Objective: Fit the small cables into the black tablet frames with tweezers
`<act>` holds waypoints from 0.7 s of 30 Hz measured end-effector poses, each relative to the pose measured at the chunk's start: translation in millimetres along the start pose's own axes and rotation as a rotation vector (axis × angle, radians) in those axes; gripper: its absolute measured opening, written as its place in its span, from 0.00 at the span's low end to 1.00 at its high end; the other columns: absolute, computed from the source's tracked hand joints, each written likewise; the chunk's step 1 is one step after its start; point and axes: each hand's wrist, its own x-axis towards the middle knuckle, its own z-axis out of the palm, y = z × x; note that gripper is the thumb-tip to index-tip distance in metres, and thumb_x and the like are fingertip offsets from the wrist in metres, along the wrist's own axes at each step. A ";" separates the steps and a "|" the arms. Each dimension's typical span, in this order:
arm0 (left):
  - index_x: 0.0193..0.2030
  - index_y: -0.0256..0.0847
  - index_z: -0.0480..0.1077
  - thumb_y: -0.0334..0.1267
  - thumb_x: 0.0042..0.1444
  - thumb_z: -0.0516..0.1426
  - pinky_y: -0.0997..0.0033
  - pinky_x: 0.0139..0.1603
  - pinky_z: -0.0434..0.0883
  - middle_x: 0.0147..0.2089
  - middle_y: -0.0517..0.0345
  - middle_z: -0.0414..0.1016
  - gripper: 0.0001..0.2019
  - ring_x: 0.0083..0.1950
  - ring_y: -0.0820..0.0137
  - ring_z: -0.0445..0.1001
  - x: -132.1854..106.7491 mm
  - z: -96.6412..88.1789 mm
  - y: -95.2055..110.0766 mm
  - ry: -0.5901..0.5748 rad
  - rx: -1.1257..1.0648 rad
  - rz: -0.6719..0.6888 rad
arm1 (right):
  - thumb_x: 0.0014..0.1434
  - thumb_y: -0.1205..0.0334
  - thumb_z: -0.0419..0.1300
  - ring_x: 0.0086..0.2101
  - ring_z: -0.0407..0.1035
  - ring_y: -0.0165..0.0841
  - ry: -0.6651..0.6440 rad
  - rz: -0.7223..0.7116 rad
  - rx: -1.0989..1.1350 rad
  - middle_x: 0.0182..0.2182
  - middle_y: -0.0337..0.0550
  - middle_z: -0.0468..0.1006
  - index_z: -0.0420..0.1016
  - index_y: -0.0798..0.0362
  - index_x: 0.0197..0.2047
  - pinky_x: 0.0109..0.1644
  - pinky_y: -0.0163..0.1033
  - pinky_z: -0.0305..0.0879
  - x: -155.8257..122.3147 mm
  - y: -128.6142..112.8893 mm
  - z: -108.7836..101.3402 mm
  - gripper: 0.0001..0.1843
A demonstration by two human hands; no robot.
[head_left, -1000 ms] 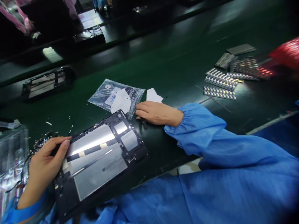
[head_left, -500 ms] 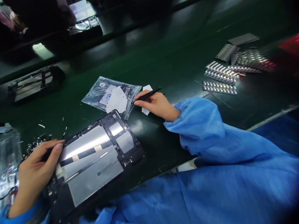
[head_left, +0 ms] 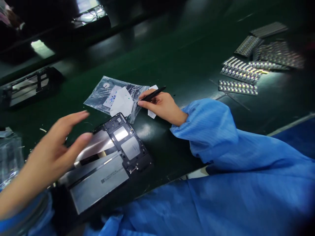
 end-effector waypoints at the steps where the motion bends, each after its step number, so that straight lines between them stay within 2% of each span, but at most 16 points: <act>1: 0.62 0.47 0.58 0.54 0.60 0.47 0.61 0.57 0.67 0.62 0.58 0.65 0.25 0.58 0.62 0.67 17.3 3.1 16.2 -0.047 -0.054 0.078 | 0.52 0.56 0.65 0.35 0.71 0.33 -0.002 -0.005 -0.004 0.35 0.41 0.79 0.78 0.55 0.36 0.38 0.37 0.67 -0.5 -0.2 -0.2 0.12; 2: 0.63 0.42 0.57 0.53 0.61 0.47 0.60 0.61 0.63 0.64 0.53 0.62 0.27 0.62 0.61 0.63 34.9 9.0 30.8 -0.117 -0.067 0.124 | 0.53 0.55 0.65 0.35 0.71 0.33 -0.004 -0.011 -0.006 0.35 0.41 0.78 0.78 0.55 0.36 0.38 0.37 0.67 -0.9 -0.3 -0.4 0.12; 4: 0.61 0.32 0.58 0.52 0.59 0.49 0.56 0.64 0.57 0.65 0.42 0.58 0.29 0.67 0.55 0.56 68.1 26.4 53.6 -0.143 -0.007 0.230 | 0.53 0.54 0.65 0.35 0.71 0.33 -0.001 -0.020 -0.005 0.35 0.40 0.79 0.77 0.54 0.35 0.39 0.37 0.67 -1.7 -0.3 -0.7 0.11; 6: 0.54 0.32 0.64 0.51 0.57 0.53 0.55 0.59 0.62 0.56 0.41 0.67 0.25 0.59 0.53 0.65 94.0 44.8 67.5 -0.161 0.042 0.202 | 0.52 0.54 0.65 0.35 0.72 0.33 0.007 -0.025 0.002 0.36 0.40 0.79 0.78 0.53 0.34 0.40 0.38 0.68 -1.9 0.0 -1.1 0.11; 8: 0.45 0.33 0.67 0.44 0.56 0.54 0.59 0.50 0.68 0.48 0.43 0.70 0.16 0.49 0.56 0.72 109.4 57.9 74.5 -0.208 0.048 0.133 | 0.52 0.54 0.65 0.37 0.73 0.34 0.039 -0.029 0.003 0.35 0.39 0.80 0.78 0.52 0.33 0.42 0.38 0.69 -1.4 0.6 -1.6 0.10; 11: 0.38 0.36 0.67 0.34 0.55 0.51 0.64 0.39 0.68 0.41 0.47 0.70 0.06 0.39 0.61 0.72 114.7 63.4 77.8 -0.230 0.045 0.078 | 0.53 0.58 0.65 0.36 0.73 0.33 0.118 -0.040 -0.003 0.35 0.39 0.80 0.78 0.52 0.33 0.41 0.38 0.69 1.5 2.3 -1.7 0.07; 16: 0.35 0.39 0.65 0.33 0.55 0.51 0.66 0.34 0.64 0.36 0.53 0.69 0.04 0.34 0.65 0.69 108.6 58.5 77.9 -0.212 0.016 0.063 | 0.51 0.63 0.66 0.35 0.74 0.33 0.231 -0.009 -0.036 0.32 0.39 0.81 0.79 0.54 0.33 0.40 0.37 0.70 6.7 6.0 2.0 0.05; 18: 0.35 0.39 0.65 0.33 0.55 0.51 0.66 0.35 0.64 0.36 0.54 0.69 0.03 0.33 0.66 0.68 107.8 58.1 77.4 -0.212 0.003 0.065 | 0.52 0.62 0.66 0.36 0.74 0.34 0.230 -0.015 -0.088 0.32 0.39 0.81 0.79 0.53 0.33 0.42 0.38 0.69 6.1 5.5 2.6 0.05; 21: 0.35 0.39 0.65 0.34 0.54 0.51 0.67 0.36 0.64 0.36 0.55 0.69 0.03 0.32 0.68 0.67 107.6 58.3 76.2 -0.218 -0.038 0.065 | 0.54 0.60 0.65 0.35 0.74 0.35 0.144 -0.032 -0.136 0.32 0.39 0.80 0.79 0.53 0.33 0.41 0.39 0.69 2.7 1.8 0.5 0.05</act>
